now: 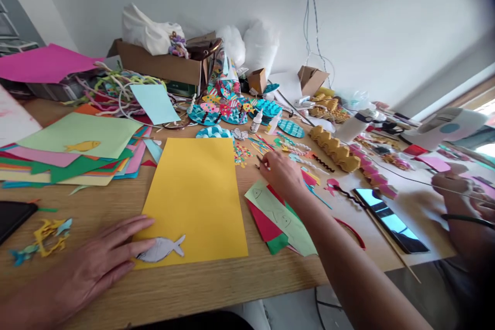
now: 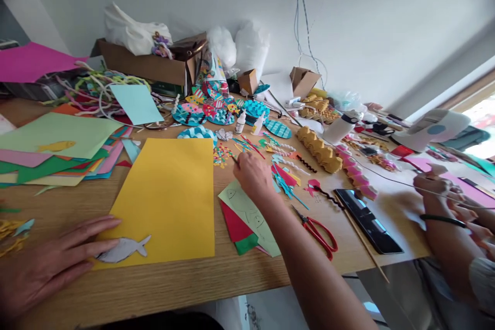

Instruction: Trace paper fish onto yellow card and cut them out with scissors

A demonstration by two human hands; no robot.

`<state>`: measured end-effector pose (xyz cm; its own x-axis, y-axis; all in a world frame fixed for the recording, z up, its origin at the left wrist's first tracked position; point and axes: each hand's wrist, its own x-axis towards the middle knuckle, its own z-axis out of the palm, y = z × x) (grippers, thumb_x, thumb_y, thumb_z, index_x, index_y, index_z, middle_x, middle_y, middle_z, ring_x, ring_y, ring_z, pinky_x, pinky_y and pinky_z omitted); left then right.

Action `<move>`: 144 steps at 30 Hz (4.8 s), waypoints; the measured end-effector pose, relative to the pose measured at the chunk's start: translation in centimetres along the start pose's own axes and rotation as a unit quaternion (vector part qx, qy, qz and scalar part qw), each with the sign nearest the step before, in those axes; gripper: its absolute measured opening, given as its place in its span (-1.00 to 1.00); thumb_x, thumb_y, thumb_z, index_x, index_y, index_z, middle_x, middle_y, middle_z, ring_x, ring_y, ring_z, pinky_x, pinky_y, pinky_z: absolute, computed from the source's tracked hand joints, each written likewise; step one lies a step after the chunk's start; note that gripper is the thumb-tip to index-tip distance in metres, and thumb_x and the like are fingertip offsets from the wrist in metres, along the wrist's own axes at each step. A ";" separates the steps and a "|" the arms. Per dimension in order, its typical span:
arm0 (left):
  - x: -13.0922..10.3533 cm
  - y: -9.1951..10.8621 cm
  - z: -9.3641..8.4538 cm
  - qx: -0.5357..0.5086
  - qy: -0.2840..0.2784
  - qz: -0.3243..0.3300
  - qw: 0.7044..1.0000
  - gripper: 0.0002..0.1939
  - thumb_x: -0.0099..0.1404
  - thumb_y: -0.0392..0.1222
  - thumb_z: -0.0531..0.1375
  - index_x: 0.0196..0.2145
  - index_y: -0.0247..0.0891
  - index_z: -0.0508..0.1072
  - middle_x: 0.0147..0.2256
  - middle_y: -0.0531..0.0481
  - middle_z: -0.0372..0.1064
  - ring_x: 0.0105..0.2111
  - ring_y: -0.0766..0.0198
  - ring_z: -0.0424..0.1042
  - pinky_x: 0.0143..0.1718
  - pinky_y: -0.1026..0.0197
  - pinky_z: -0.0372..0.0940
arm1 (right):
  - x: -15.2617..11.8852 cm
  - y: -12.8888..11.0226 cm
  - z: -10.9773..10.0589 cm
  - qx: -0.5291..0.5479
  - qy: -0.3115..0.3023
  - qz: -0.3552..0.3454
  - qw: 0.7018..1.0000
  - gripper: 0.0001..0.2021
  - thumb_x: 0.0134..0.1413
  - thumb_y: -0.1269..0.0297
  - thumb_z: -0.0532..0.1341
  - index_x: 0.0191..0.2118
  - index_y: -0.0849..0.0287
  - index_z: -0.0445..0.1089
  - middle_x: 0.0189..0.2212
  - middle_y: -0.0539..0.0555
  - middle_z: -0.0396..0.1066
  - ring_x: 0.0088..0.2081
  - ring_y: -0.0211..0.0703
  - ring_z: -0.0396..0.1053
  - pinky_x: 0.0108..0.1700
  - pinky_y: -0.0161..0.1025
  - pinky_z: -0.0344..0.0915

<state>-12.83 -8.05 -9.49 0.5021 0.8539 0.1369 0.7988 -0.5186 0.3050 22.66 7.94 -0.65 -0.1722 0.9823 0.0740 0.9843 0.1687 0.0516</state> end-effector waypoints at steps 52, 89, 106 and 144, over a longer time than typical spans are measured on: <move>5.6 0.1 -3.6 -0.170 -0.122 0.106 0.972 -0.81 0.32 -0.33 0.05 -0.28 -0.15 0.44 -0.24 0.05 0.30 -0.20 0.31 0.27 -0.15 0.32 0.13 | -11.0 -13.2 5.2 0.392 -0.021 -0.268 0.880 -0.76 0.05 0.52 0.15 -0.16 0.14 0.39 -0.31 0.08 0.43 -0.30 -0.15 0.37 -0.24 -0.26 0.31; 5.5 -0.8 -2.8 -0.196 -0.127 0.099 0.967 -0.74 0.29 -0.38 0.05 -0.19 -0.11 0.46 -0.20 0.02 0.30 -0.14 0.27 0.26 -0.09 0.28 0.14 | -10.8 -14.2 6.0 0.382 -0.013 -0.234 0.894 -0.74 0.00 0.57 0.18 -0.19 0.14 0.42 -0.36 0.05 0.45 -0.32 -0.15 0.37 -0.28 -0.29 0.25; 5.5 -1.0 -2.5 -0.220 -0.125 0.109 0.961 -0.82 0.30 -0.27 0.09 -0.18 -0.09 0.42 -0.18 0.03 0.26 -0.15 0.26 0.27 -0.09 0.26 0.16 | -9.9 -12.5 1.0 0.527 -0.199 -0.224 0.795 -0.89 0.11 0.45 0.06 -0.26 0.17 0.29 -0.61 -0.13 0.29 -0.55 -0.35 0.25 -0.45 -0.42 0.16; 5.5 -0.7 -2.7 -0.228 -0.111 0.103 0.962 -0.84 0.30 -0.27 0.09 -0.25 -0.12 0.46 -0.23 0.02 0.28 -0.18 0.26 0.28 -0.13 0.27 0.16 | -9.0 -14.4 2.8 0.506 -0.219 -0.271 0.789 -0.88 -0.12 0.54 0.11 -0.44 0.19 0.31 -0.63 -0.14 0.21 -0.62 -0.43 0.11 -0.56 -0.49 0.09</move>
<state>-11.53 -2.82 -6.36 0.7331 0.6783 0.0489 0.4715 -0.5588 0.6822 10.10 -3.14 -4.85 -0.7669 0.6399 -0.0489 0.3353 0.3345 -0.8807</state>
